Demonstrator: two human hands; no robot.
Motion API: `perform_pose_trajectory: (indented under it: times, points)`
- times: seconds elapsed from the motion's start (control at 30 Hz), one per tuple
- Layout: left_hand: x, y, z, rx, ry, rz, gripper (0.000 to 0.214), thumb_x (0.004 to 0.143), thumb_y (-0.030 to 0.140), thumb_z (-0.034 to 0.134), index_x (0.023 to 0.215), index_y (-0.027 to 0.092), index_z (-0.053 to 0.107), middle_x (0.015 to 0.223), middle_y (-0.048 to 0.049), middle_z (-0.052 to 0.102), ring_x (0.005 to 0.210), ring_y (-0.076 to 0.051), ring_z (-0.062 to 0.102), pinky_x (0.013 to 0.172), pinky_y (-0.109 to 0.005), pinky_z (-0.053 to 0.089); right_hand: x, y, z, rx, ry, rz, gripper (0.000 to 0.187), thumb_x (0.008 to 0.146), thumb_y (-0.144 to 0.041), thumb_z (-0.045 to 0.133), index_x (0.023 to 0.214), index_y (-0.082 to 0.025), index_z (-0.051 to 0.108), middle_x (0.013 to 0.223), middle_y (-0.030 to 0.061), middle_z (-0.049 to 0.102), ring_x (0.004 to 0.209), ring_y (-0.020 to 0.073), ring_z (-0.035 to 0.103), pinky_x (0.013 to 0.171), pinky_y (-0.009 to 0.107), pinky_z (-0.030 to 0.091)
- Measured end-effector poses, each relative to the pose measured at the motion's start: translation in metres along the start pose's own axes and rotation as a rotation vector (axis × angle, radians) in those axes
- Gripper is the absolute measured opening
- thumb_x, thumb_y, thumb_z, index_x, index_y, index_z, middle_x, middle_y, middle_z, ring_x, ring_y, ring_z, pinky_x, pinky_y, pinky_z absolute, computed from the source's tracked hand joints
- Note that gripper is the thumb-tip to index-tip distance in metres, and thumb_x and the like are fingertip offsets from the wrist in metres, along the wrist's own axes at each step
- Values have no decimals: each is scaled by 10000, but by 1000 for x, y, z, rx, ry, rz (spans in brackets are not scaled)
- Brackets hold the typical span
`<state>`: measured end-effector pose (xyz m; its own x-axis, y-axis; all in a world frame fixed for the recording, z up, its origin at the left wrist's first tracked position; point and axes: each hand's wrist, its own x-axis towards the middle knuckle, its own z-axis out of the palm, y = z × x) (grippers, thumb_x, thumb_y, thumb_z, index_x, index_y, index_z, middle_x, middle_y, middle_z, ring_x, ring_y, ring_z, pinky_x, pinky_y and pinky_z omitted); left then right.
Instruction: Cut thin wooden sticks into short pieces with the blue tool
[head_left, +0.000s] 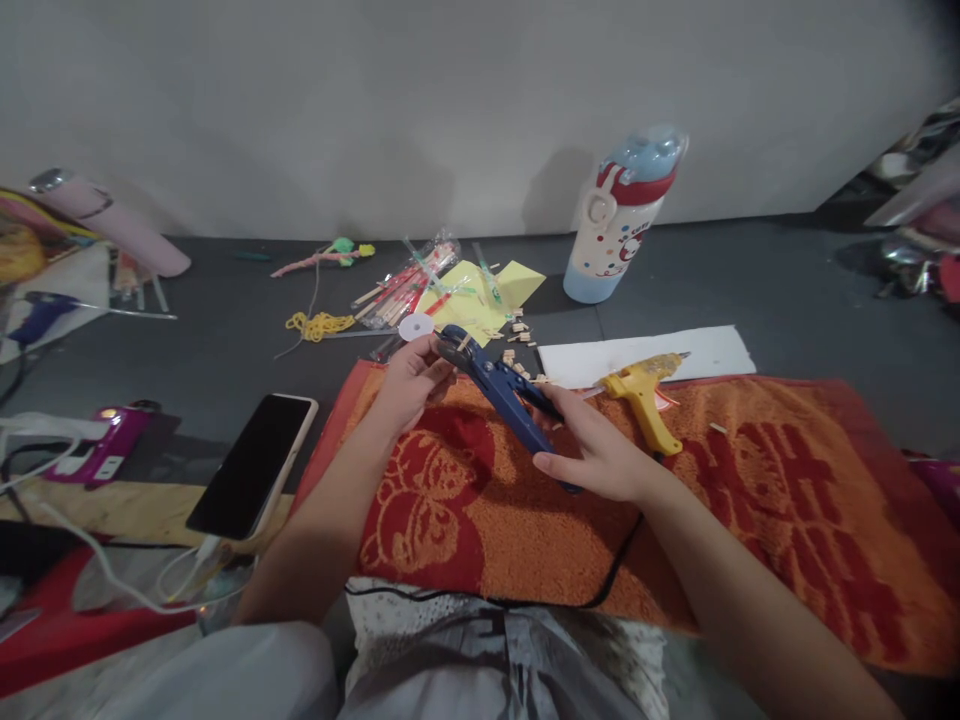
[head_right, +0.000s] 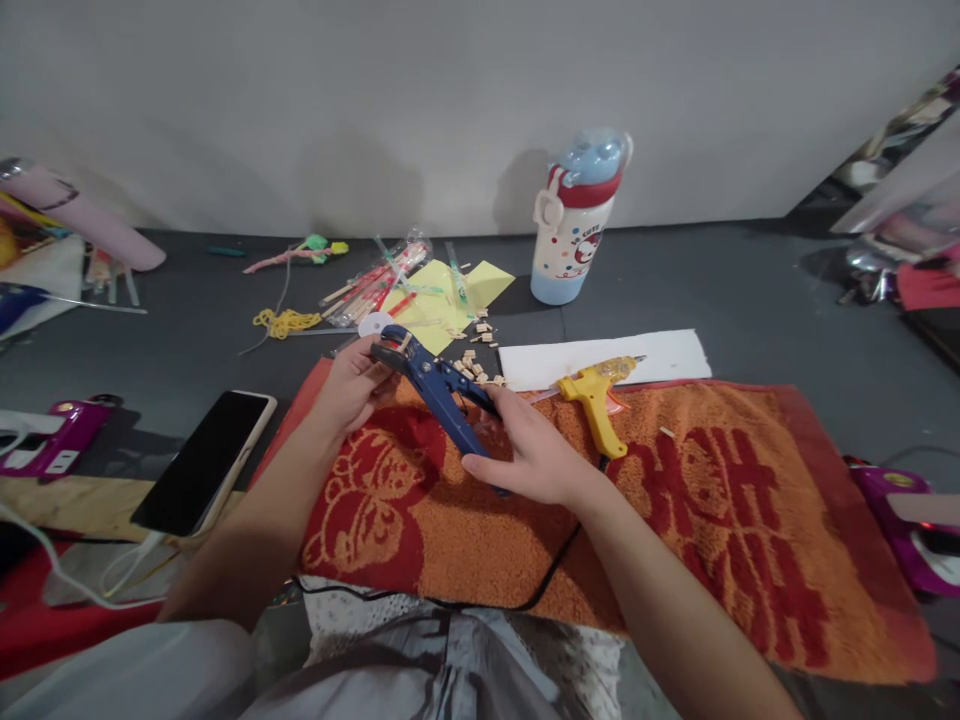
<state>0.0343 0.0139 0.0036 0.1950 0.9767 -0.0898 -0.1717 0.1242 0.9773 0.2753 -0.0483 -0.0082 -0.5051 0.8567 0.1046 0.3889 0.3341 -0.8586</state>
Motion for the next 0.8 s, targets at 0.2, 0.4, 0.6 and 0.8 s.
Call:
perform_pose_trajectory:
  times: [0.2,0.4,0.6,0.8]
  points:
    - [4,-4,-3,263,115,128,438,662,544,739,690,190,484,507,51,509,381,-50,383,372,-186,248,0,5,3,33,-7,61,625,885,-541,507,1391,-188,403,1365,152,544,1247,341,518,1025,511,428]
    - [4,-5,-6,580,188,315,223,802,370,612,705,185,537,590,22,563,527,-88,487,512,-213,377,1,7,5,47,0,134,619,886,-566,488,1384,-201,441,1369,136,552,1255,336,517,1051,511,404]
    - [2,-6,-5,759,265,377,144,833,275,532,718,188,531,621,26,578,586,-100,515,571,-217,403,2,8,7,71,23,137,646,885,-594,468,1389,-191,447,1383,142,544,1269,325,509,1073,513,380]
    - [-3,-4,-5,939,284,428,112,842,267,508,794,189,571,716,4,643,633,-115,551,598,-230,414,1,11,9,76,43,155,641,881,-597,474,1378,-192,468,1368,137,560,1254,330,521,1072,520,379]
